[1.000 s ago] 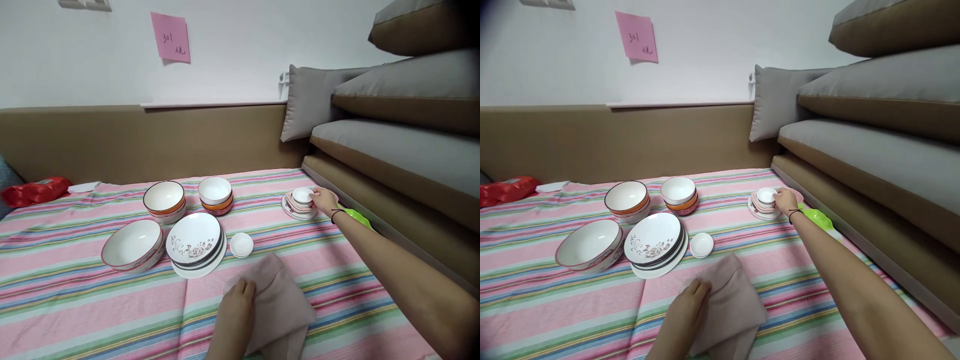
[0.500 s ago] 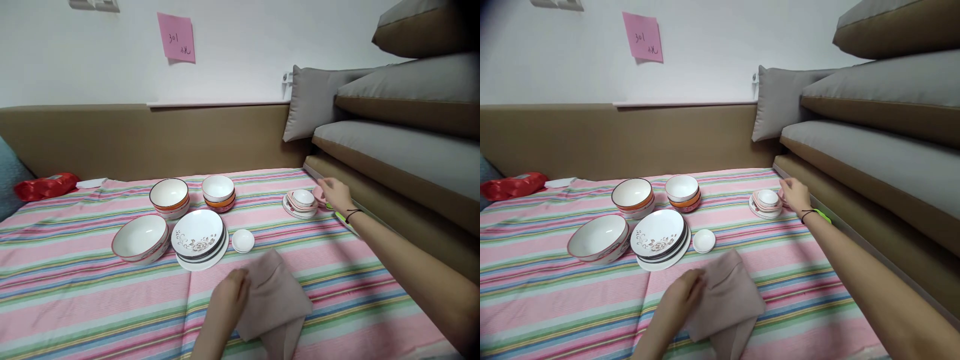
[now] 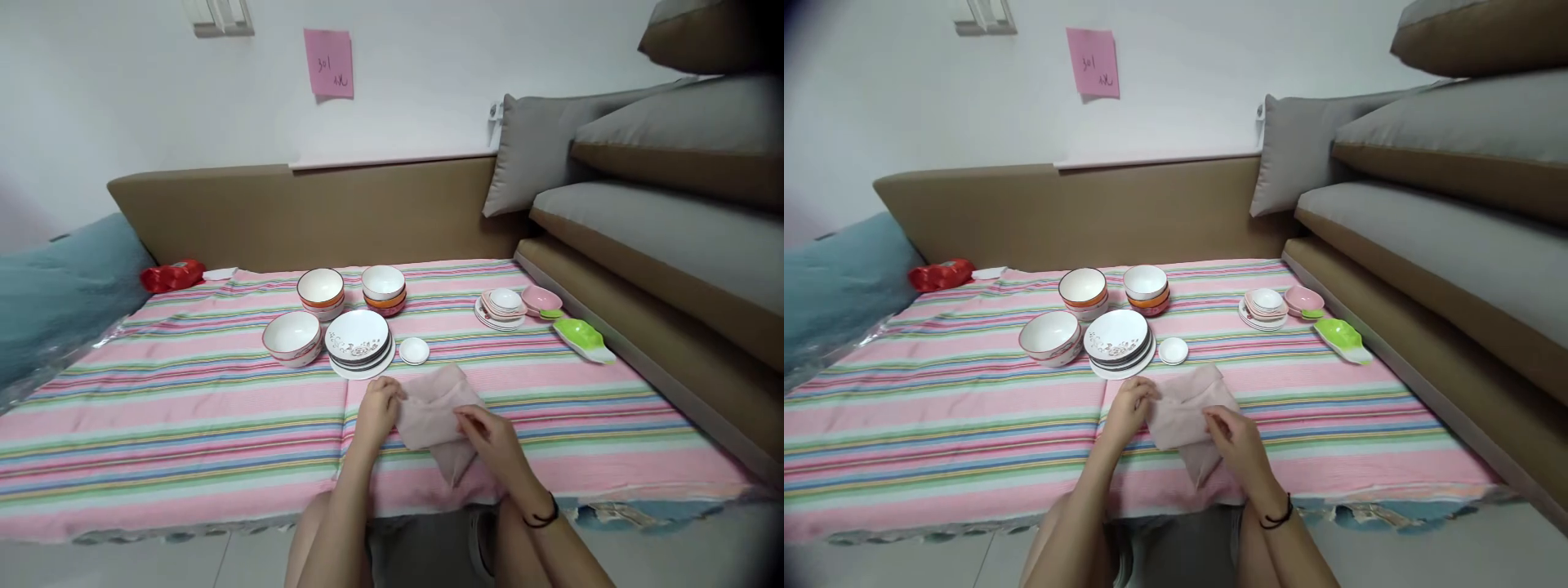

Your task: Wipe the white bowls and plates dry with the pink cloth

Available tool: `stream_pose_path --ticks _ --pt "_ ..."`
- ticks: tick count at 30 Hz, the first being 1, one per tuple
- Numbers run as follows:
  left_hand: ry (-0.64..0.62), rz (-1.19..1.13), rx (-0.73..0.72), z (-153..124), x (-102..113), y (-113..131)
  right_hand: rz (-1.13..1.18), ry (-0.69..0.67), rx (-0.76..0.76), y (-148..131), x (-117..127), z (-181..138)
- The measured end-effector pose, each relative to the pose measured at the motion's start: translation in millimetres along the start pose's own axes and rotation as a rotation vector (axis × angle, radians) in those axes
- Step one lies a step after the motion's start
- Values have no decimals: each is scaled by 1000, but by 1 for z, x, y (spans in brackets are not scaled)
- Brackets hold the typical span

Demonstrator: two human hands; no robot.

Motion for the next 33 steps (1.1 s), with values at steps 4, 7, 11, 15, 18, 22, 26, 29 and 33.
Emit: stream_pose_path --ticks 4,7,11,15,18,22,26,29,33 --pt "-77 -8 -170 -7 -28 19 -99 -12 66 7 -4 3" --pt "-122 -35 -235 -11 -47 28 -95 10 70 8 1 3" --pt "-85 -56 -185 -12 -49 26 -91 54 80 8 7 -10" --pt "-68 -63 -152 -15 -39 19 -99 89 89 3 6 -21" --pt "-87 -55 -169 -19 -37 20 -98 76 96 -2 -2 -25" --pt "-80 -49 -174 -23 -41 23 -66 73 93 -1 -10 -23" --pt "-32 -78 -135 -22 -43 22 5 105 61 3 -12 -18" --pt "27 -117 -104 -20 -37 22 84 160 32 -16 -11 -28" --pt "93 -157 -122 -23 -21 35 256 301 28 -79 9 -82"
Point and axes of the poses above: each hand's wrist, its own z-axis towards the middle knuckle, its own x-axis out of the back of the hand, y = z × x, the point moved 6 cm from there along z, towards the middle knuckle, and after that the axes turned 13 degrees about z, right-handed, at the moved point
